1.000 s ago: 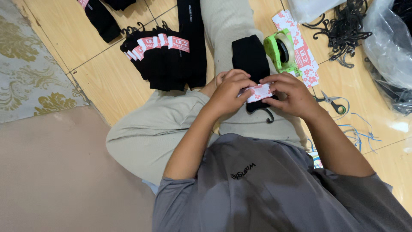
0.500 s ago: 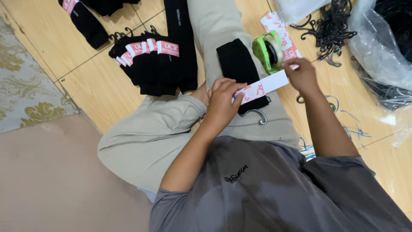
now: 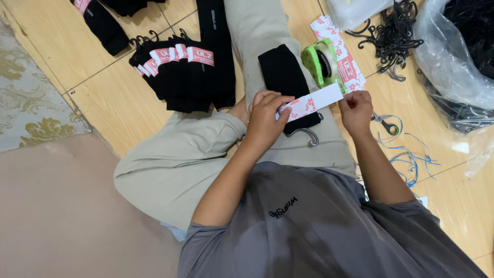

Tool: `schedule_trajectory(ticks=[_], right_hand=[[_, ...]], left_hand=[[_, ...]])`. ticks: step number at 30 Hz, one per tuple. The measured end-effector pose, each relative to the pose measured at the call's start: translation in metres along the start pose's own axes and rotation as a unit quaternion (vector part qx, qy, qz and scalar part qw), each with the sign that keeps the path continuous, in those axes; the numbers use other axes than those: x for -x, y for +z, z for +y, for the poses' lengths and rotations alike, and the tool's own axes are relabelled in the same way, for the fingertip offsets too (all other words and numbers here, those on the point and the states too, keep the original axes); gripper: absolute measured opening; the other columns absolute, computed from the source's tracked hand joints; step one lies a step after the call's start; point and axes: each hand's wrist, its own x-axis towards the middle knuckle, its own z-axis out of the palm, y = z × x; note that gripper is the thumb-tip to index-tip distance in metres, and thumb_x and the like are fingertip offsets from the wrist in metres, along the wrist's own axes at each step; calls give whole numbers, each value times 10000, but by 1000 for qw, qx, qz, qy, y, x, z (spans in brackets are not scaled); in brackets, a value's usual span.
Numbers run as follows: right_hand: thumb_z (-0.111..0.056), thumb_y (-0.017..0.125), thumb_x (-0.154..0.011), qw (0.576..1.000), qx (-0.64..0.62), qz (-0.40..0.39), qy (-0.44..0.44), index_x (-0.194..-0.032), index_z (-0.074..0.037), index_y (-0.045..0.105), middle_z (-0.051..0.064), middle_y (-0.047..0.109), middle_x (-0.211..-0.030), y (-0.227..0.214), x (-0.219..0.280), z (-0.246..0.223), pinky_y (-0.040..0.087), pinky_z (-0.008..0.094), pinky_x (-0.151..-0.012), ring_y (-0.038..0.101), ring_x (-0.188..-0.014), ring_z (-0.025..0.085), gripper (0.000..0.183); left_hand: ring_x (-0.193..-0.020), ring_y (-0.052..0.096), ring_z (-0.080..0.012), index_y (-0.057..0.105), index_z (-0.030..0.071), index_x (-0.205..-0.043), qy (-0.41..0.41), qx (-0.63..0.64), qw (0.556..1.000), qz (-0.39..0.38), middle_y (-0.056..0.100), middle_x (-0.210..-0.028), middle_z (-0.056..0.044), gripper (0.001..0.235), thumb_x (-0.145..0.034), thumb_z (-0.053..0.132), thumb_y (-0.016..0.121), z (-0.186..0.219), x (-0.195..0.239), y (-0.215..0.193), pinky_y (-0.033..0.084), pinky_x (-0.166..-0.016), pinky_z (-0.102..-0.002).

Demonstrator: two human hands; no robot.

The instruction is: The person sits on the floor and packages black socks by attaching plastic hangers and wrapping them with paper labels. They then place the labeled socks into clear plastic bags and seal them.

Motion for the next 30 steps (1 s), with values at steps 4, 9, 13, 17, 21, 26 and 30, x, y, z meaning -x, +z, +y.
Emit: schedule_trajectory(ticks=[4, 9, 13, 17, 21, 26, 30], right_hand=[[-213, 742, -922, 971, 3, -117, 209, -994, -98, 778, 131, 702, -734, -38, -31, -22, 552, 300, -506, 690, -625, 202, 141], [34, 651, -1032, 934, -123, -315, -117, -1343, -113, 698, 69, 704, -1037, -98, -31, -215, 535, 239, -781, 608, -783, 123, 347], [-195, 774, -861, 892, 136, -406, -144, -1155, -169, 513, 44, 710, -781, -51, -47, -215, 444, 433, -679, 674, -733, 304, 394], [-315, 914, -789, 941, 171, -275, -97, -922, -144, 587, 31, 615, -803, -77, -61, -168, 383, 366, -665, 540, -729, 207, 392], [-129, 793, -843, 892, 85, -215, -388, -1008, -121, 610, 103, 698, -1303, -80, -34, -177, 420, 436, -1034, 632, -1197, 314, 246], [-286, 750, -852, 876, 152, -216, -405, -1302, -169, 669, 13, 678, -1385, -55, -23, -170, 399, 439, -1090, 582, -1383, 276, 471], [-184, 758, -911, 858, 141, -170, -463, -1213, -141, 733, 65, 720, -1252, -49, -26, -181, 476, 404, -1002, 661, -1251, 289, 306]], left_hand=[[-1249, 553, -209, 715, 295, -1179, -3, 16, 1000, 9, 671, -955, 29, 308, -882, 214, 729, -3, -7, 4, 405, -1004, -439], [-1160, 538, -216, 678, 278, -1205, 9, -2, 1000, -22, 710, -977, 46, 325, -883, 231, 672, 3, -6, -1, 386, -932, -416], [-1142, 541, -232, 680, 295, -1134, -1, -5, 1000, -19, 682, -960, 64, 280, -859, 241, 696, 7, -4, -9, 385, -918, -438], [-1249, 513, -257, 620, 237, -1269, 71, 76, 994, -35, 653, -1162, 2, 497, -816, 75, 496, -18, 4, -12, 369, -1054, -413], [-1383, 428, -270, 529, 335, -1413, 119, -11, 990, -69, 532, -1378, -7, 591, -842, 280, 669, -11, 10, -9, 334, -1035, -495], [-1233, 605, -211, 652, 233, -1222, 98, 180, 970, 131, 614, -1331, -33, 258, -1004, 361, 602, -9, -15, -54, 385, -1083, -391], [-951, 590, -104, 607, 131, -1142, -12, 266, 892, 366, 658, -1013, 1, 259, -1045, 366, 557, -56, -30, -117, 490, -868, -286]])
